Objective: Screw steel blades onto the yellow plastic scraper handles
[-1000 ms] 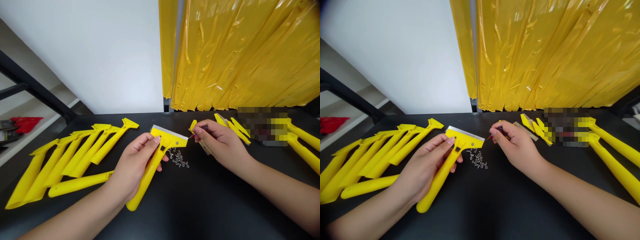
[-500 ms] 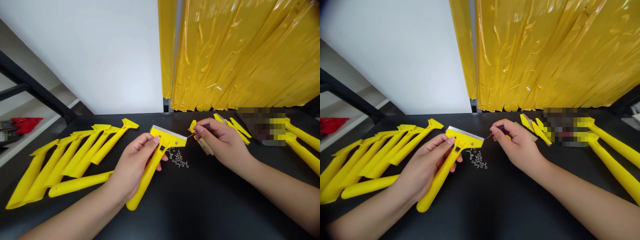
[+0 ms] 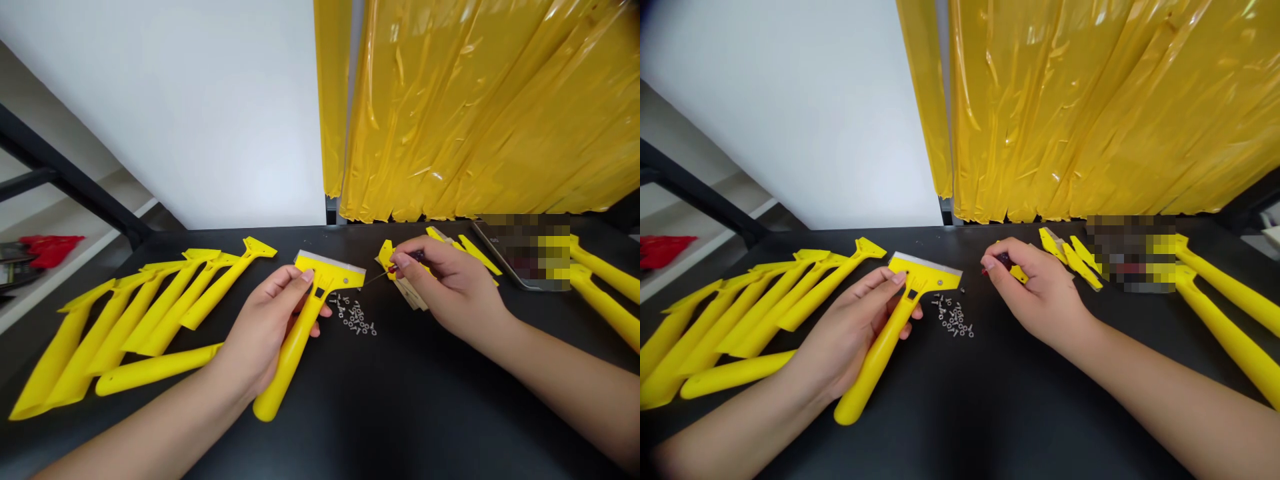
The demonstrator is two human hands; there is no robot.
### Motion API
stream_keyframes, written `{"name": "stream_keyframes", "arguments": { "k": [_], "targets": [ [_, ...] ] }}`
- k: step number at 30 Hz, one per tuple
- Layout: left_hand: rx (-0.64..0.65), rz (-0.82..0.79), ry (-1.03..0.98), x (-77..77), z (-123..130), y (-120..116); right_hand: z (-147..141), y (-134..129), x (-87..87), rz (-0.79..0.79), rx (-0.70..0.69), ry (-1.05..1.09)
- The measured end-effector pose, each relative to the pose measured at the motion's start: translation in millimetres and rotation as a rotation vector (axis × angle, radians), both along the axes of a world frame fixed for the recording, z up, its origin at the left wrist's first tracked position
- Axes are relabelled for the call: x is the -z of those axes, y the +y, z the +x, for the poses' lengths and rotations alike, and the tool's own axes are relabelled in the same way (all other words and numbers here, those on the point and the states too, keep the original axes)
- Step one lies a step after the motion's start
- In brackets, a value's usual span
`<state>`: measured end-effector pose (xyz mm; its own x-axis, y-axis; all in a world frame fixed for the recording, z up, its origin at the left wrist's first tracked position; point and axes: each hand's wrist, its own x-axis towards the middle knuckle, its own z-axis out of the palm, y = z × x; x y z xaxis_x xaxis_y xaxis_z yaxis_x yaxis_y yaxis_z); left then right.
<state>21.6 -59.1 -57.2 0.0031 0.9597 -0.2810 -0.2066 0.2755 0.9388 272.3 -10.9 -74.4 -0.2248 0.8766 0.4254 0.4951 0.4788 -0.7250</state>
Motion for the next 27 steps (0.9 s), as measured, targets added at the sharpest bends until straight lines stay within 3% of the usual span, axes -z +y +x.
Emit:
{"name": "stream_keyframes", "arguments": {
  "k": [19, 27],
  "targets": [
    [0.003, -0.026, 0.071, 4.7, -1, 2, 0, -3, -2.9, 0.157, -0.026, -0.131],
    [-0.038, -0.050, 0.084, 8.2, -2, 4, 4, -10, -8.7, 0.089, 0.066, 0.138]
  ]
}}
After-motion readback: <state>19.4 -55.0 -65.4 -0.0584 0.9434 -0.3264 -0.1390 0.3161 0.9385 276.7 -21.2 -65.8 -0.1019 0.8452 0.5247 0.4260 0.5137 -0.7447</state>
